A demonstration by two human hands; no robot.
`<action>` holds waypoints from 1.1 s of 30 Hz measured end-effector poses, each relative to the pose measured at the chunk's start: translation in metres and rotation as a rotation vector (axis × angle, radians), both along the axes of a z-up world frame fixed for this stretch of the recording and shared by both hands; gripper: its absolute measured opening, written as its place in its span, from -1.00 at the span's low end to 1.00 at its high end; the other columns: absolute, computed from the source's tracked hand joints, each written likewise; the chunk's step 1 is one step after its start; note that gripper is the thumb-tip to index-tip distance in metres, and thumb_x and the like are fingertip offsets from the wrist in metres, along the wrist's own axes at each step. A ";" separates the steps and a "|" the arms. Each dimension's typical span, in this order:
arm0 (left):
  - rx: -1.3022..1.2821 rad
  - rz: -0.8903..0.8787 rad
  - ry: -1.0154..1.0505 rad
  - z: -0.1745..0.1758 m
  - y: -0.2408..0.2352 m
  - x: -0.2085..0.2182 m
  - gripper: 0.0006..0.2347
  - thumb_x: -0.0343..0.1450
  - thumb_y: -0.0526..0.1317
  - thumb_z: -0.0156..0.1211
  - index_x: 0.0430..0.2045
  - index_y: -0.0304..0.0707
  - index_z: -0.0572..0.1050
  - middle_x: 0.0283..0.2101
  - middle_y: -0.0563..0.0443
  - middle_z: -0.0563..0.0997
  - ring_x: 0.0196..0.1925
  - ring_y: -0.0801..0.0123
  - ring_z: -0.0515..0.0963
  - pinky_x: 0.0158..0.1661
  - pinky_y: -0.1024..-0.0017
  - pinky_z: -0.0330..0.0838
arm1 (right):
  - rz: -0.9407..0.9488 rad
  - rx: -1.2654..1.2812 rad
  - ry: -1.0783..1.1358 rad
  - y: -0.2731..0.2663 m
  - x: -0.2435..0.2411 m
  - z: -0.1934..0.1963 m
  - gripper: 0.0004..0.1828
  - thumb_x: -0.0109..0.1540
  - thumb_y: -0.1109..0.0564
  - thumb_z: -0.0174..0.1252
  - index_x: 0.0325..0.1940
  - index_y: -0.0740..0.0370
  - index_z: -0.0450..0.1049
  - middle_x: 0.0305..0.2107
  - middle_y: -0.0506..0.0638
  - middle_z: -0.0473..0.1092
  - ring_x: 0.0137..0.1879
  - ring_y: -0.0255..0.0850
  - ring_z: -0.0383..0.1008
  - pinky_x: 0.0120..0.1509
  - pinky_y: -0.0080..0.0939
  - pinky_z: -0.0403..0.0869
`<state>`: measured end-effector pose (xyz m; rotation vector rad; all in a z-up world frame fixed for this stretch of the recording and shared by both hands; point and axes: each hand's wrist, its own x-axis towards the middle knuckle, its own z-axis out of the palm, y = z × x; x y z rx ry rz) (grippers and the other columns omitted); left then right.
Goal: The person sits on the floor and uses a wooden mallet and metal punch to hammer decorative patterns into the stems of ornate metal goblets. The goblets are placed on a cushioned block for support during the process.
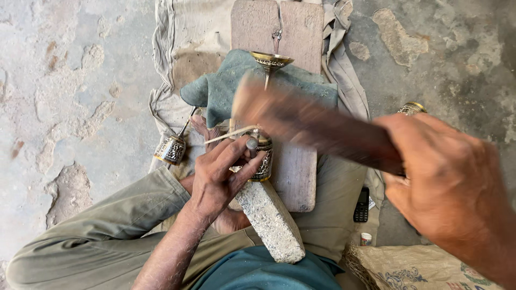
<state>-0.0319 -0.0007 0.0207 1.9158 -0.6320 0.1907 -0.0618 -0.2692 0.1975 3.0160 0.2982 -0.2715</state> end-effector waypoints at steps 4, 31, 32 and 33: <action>-0.022 -0.010 0.074 0.002 0.000 0.003 -0.72 0.37 -0.33 0.42 -0.08 -0.37 0.52 -0.36 0.00 0.57 -0.36 0.36 0.68 -0.37 0.42 0.57 | 0.065 0.265 -0.159 -0.001 0.000 -0.003 -0.49 0.04 0.28 0.33 0.09 0.32 0.49 -0.43 0.05 0.47 -0.43 -0.16 0.48 -0.32 -0.12 0.47; 0.051 -0.154 0.037 0.009 0.007 0.018 -0.68 0.38 -0.30 0.42 -0.02 -0.33 0.52 -0.31 -0.02 0.59 -0.34 0.31 0.66 -0.36 0.37 0.53 | -0.227 0.385 0.007 -0.017 -0.009 -0.020 -0.53 0.13 0.22 0.32 0.14 0.18 0.47 -0.37 -0.03 0.39 -0.31 -0.24 0.46 -0.22 -0.23 0.47; 0.043 -0.162 0.025 0.009 0.009 0.016 -0.70 0.39 -0.30 0.41 -0.03 -0.32 0.52 -0.29 -0.03 0.59 -0.32 0.30 0.66 -0.35 0.36 0.53 | -0.135 0.239 -0.007 -0.016 -0.009 -0.019 -0.51 0.06 0.23 0.33 0.08 0.18 0.48 -0.40 -0.03 0.43 -0.31 -0.20 0.49 -0.23 -0.17 0.48; 0.036 -0.171 0.013 0.009 0.009 0.015 -0.73 0.39 -0.30 0.40 -0.05 -0.31 0.53 -0.28 -0.03 0.60 -0.30 0.28 0.66 -0.33 0.35 0.53 | -0.041 0.094 -0.020 -0.015 -0.009 -0.017 -0.50 -0.01 0.24 0.34 0.03 0.18 0.49 -0.43 -0.03 0.46 -0.31 -0.16 0.52 -0.24 -0.11 0.50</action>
